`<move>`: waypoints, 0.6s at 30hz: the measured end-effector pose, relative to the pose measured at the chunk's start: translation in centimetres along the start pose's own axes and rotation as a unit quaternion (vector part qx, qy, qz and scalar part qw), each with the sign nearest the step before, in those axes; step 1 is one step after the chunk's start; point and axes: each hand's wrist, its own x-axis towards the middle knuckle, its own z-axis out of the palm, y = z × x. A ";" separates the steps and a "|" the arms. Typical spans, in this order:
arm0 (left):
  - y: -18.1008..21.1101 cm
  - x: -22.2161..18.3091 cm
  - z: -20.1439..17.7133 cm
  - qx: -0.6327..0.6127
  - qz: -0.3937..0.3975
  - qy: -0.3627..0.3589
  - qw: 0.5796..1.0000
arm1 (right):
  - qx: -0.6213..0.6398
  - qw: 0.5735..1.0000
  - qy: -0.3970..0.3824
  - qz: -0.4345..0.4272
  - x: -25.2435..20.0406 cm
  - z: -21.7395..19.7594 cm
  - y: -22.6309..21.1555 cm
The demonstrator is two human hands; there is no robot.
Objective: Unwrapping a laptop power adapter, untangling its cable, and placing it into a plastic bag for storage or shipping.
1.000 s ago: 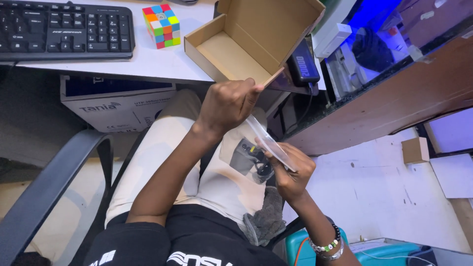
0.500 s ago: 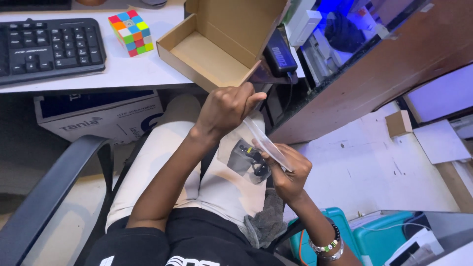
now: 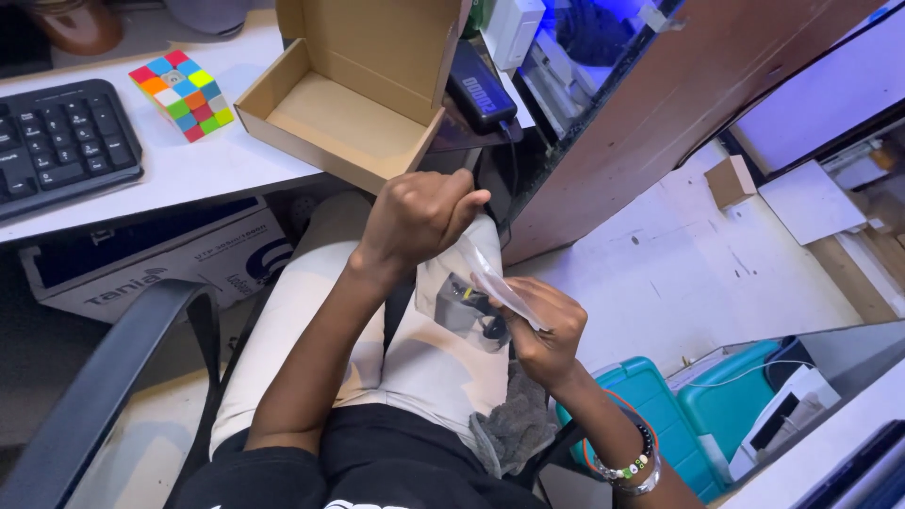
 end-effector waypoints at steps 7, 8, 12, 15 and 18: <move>1.4 1.6 -2.0 0.036 -0.074 0.017 0.996 | 0.013 1.000 -0.006 -0.004 0.5 0.4 0.2; 1.4 1.6 -2.3 0.028 -0.087 0.018 0.996 | 0.014 1.000 -0.007 -0.004 0.8 0.5 0.2; 1.7 1.7 -3.6 0.000 -0.116 0.017 0.993 | 0.029 1.000 -0.009 -0.009 1.3 1.1 1.4; 1.8 1.7 -4.0 0.046 -0.102 0.018 0.994 | 0.048 0.998 -0.031 -0.019 2.5 1.9 1.1; 1.5 1.4 -3.7 0.124 -0.069 0.037 0.989 | 0.073 0.996 -0.044 -0.030 2.9 2.7 1.2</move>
